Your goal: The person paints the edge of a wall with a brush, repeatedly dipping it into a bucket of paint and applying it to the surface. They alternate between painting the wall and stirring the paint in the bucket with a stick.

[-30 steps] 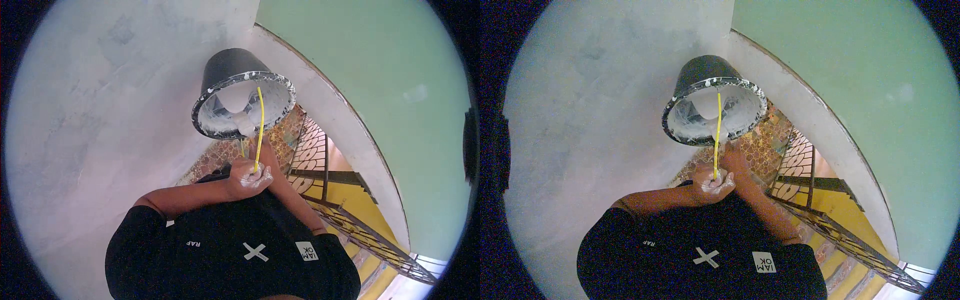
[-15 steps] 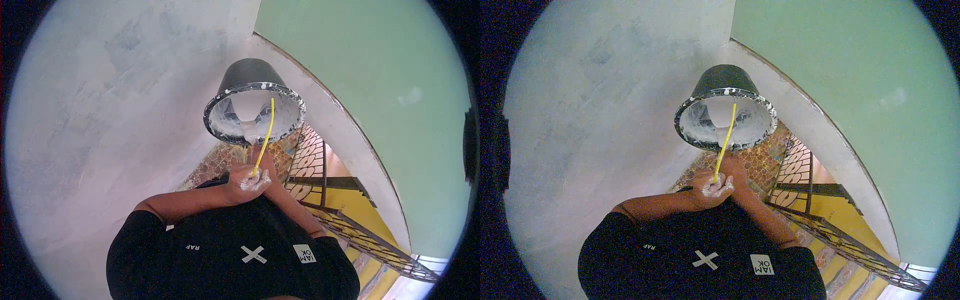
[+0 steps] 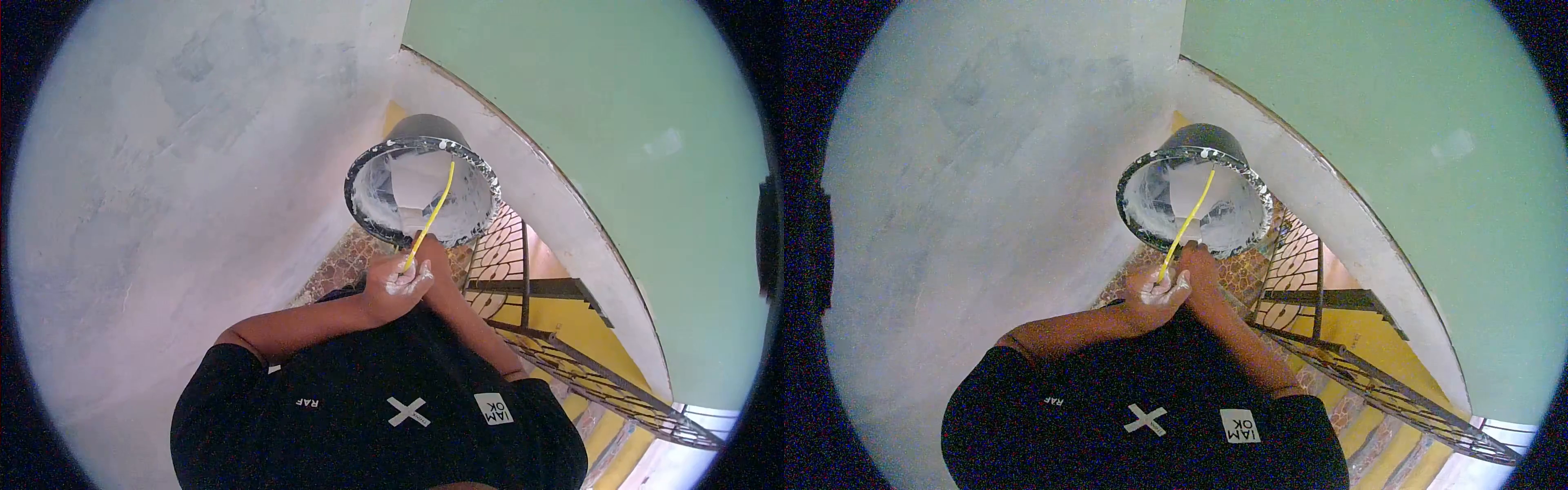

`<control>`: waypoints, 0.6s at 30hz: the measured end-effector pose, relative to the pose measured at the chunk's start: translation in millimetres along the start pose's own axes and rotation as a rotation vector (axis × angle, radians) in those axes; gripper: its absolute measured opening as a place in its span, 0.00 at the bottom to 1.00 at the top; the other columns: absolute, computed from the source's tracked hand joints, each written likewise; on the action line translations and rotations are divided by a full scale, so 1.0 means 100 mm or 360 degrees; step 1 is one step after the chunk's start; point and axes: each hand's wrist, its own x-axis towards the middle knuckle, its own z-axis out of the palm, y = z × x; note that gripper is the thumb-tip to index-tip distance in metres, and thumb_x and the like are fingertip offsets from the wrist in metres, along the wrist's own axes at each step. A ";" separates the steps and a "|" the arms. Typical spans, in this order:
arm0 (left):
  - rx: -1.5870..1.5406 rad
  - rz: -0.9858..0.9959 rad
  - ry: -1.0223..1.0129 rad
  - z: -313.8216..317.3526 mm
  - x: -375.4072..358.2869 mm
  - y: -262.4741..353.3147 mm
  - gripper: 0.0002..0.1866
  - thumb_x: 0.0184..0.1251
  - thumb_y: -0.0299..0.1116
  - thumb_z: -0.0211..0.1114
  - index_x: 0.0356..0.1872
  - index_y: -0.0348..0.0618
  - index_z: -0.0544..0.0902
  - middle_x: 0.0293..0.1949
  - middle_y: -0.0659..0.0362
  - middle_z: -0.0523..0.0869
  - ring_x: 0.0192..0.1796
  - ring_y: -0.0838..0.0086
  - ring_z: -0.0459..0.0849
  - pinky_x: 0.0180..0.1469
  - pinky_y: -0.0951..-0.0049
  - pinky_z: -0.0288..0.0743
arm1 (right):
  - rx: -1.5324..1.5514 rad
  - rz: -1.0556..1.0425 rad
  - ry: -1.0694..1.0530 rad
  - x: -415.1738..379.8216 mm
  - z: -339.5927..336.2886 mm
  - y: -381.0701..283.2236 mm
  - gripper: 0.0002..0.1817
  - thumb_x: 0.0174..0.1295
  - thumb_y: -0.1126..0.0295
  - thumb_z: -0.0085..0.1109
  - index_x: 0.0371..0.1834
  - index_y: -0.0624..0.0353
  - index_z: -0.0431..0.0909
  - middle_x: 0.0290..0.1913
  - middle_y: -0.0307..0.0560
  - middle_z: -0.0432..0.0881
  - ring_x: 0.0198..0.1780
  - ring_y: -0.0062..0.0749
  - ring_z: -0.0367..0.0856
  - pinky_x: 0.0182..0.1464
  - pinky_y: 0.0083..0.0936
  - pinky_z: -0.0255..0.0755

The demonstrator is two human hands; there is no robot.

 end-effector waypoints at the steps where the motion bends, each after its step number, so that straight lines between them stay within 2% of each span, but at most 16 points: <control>1: 0.0080 -0.0031 -0.0013 0.00 0.05 0.08 0.19 0.56 0.20 0.70 0.16 0.41 0.67 0.13 0.59 0.69 0.14 0.76 0.66 0.18 0.70 0.59 | -0.0013 -0.0052 -0.0015 0.02 0.05 0.10 0.13 0.53 0.70 0.60 0.37 0.70 0.75 0.34 0.65 0.82 0.37 0.58 0.85 0.38 0.46 0.81; 3: 0.0162 -0.0051 -0.0030 0.03 0.07 0.07 0.19 0.56 0.20 0.70 0.16 0.42 0.66 0.12 0.60 0.68 0.14 0.77 0.65 0.18 0.70 0.58 | -0.0025 -0.0106 -0.0020 0.04 0.05 0.16 0.13 0.52 0.71 0.61 0.36 0.70 0.76 0.36 0.66 0.83 0.38 0.59 0.85 0.38 0.46 0.81; 6: -0.0054 -0.0060 0.0044 0.08 0.02 -0.04 0.20 0.57 0.20 0.70 0.16 0.43 0.66 0.12 0.62 0.67 0.15 0.80 0.64 0.19 0.72 0.58 | -0.0032 -0.0056 -0.0089 0.01 -0.03 0.10 0.13 0.49 0.71 0.63 0.34 0.70 0.76 0.36 0.67 0.83 0.39 0.60 0.85 0.40 0.45 0.81; 8: -0.0057 -0.0215 -0.0020 0.06 0.05 0.02 0.22 0.62 0.21 0.68 0.18 0.48 0.63 0.17 0.69 0.68 0.21 0.86 0.65 0.22 0.78 0.58 | 0.0020 0.0088 -0.0059 -0.04 -0.19 -0.05 0.14 0.48 0.70 0.64 0.33 0.71 0.76 0.36 0.68 0.82 0.40 0.60 0.84 0.42 0.47 0.80; 9: -0.0056 -0.0217 -0.0027 0.05 0.05 0.03 0.22 0.62 0.21 0.68 0.18 0.48 0.63 0.17 0.69 0.68 0.21 0.86 0.65 0.22 0.78 0.58 | 0.0025 0.0094 -0.0057 -0.07 -0.25 -0.08 0.14 0.48 0.70 0.64 0.33 0.71 0.76 0.36 0.68 0.82 0.40 0.60 0.84 0.42 0.47 0.80; 12: -0.0005 -0.0292 -0.0027 0.11 0.07 -0.01 0.21 0.62 0.20 0.67 0.18 0.48 0.64 0.18 0.70 0.67 0.22 0.86 0.64 0.23 0.79 0.58 | 0.0050 0.0091 -0.0123 -0.10 -0.20 0.03 0.15 0.49 0.69 0.65 0.33 0.71 0.76 0.37 0.69 0.82 0.42 0.61 0.84 0.43 0.49 0.80; 14: -0.0306 -0.0578 0.0072 0.16 0.13 -0.11 0.20 0.62 0.20 0.66 0.19 0.47 0.64 0.18 0.72 0.66 0.22 0.87 0.64 0.23 0.80 0.57 | -0.0060 0.0017 0.0006 -0.07 -0.01 0.21 0.15 0.53 0.68 0.63 0.36 0.71 0.77 0.38 0.68 0.83 0.42 0.59 0.84 0.43 0.49 0.79; 15: -0.0216 -0.0449 0.0152 0.19 0.24 -0.10 0.18 0.65 0.23 0.65 0.21 0.48 0.65 0.18 0.73 0.66 0.21 0.87 0.64 0.22 0.81 0.58 | -0.0047 0.0028 0.0002 -0.10 -0.04 0.28 0.15 0.53 0.68 0.63 0.36 0.71 0.77 0.38 0.68 0.83 0.42 0.59 0.84 0.43 0.49 0.79; 16: -0.0207 -0.0456 0.0139 0.20 0.28 -0.21 0.18 0.65 0.23 0.65 0.21 0.48 0.65 0.18 0.73 0.66 0.21 0.87 0.64 0.22 0.81 0.58 | 0.0078 0.0035 0.0041 -0.16 -0.10 0.36 0.15 0.56 0.66 0.61 0.39 0.70 0.78 0.35 0.66 0.83 0.39 0.58 0.84 0.43 0.48 0.78; 18: -0.0254 -0.0817 0.0270 0.19 0.35 -0.43 0.16 0.67 0.27 0.64 0.22 0.48 0.66 0.18 0.73 0.67 0.18 0.87 0.63 0.19 0.79 0.56 | 0.0218 0.0057 0.0102 -0.23 -0.13 0.52 0.16 0.59 0.65 0.59 0.42 0.69 0.79 0.32 0.63 0.83 0.36 0.57 0.84 0.43 0.47 0.77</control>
